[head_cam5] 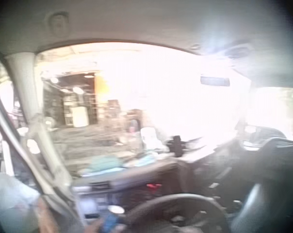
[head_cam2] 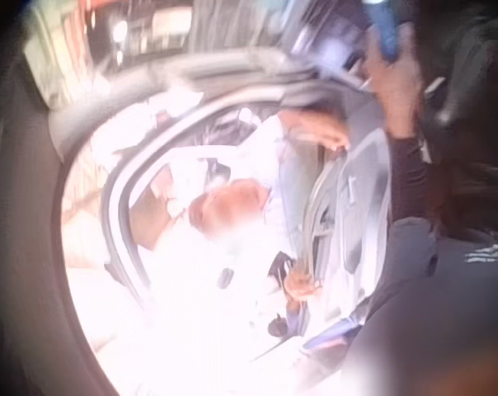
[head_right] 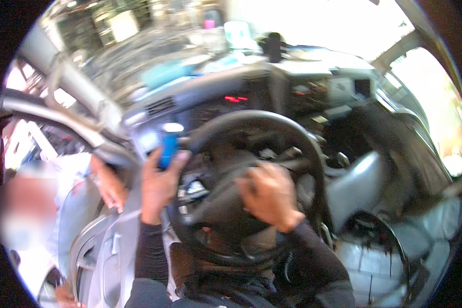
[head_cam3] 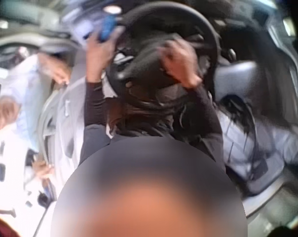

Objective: The person removes the center cover of a truck steering wheel, sprays a lubricant into the internal mechanism, and reattaches the cover. The person then rotates the steering wheel to test the movement.

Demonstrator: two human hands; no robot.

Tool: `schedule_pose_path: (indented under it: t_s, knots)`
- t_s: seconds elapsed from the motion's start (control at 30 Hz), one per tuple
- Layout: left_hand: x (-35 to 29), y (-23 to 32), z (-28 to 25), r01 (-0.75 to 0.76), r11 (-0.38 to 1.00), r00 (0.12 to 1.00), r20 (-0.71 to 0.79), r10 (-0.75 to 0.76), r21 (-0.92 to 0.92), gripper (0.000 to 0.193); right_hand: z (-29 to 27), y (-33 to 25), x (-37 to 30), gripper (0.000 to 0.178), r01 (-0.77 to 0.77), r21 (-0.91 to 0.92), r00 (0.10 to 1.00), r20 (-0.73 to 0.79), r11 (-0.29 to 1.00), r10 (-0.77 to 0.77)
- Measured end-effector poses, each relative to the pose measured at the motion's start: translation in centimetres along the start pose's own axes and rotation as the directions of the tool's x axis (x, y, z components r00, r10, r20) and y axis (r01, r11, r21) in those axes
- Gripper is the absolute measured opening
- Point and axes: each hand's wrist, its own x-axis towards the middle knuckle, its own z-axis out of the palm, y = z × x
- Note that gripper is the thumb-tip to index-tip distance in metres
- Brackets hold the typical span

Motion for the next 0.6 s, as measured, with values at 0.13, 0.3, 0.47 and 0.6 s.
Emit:
schedule_pose_path:
  t_s: [0.13, 0.3, 0.47, 0.6]
  knots:
    - [1.8, 1.0, -0.1, -0.236, 0.972, 0.963, 0.134, 0.233, 0.011, 0.039, -2.0, 3.9, -1.4, 0.035, -0.169, -0.058, 0.984, 0.046, 0.984, 0.171]
    - [4.3, 1.1, 0.7, -0.454, 0.888, 0.881, 0.182, 0.436, 0.073, 0.031, -1.4, 4.2, -3.2, 0.033, -0.025, -0.133, 0.991, 0.126, 0.991, 0.042]
    - [3.6, 2.1, 0.9, -0.584, 0.777, 0.811, 0.115, 0.574, 0.234, 0.034, -3.2, 3.4, -3.3, 0.031, -0.065, -0.055, 0.983, 0.17, 0.996, 0.074]
    - [1.1, 4.0, -1.2, -0.541, 0.817, 0.826, -0.054, 0.561, 0.201, 0.036, -4.7, 3.1, -2.9, 0.036, -0.107, 0.006, 0.966, 0.236, 0.994, 0.103]
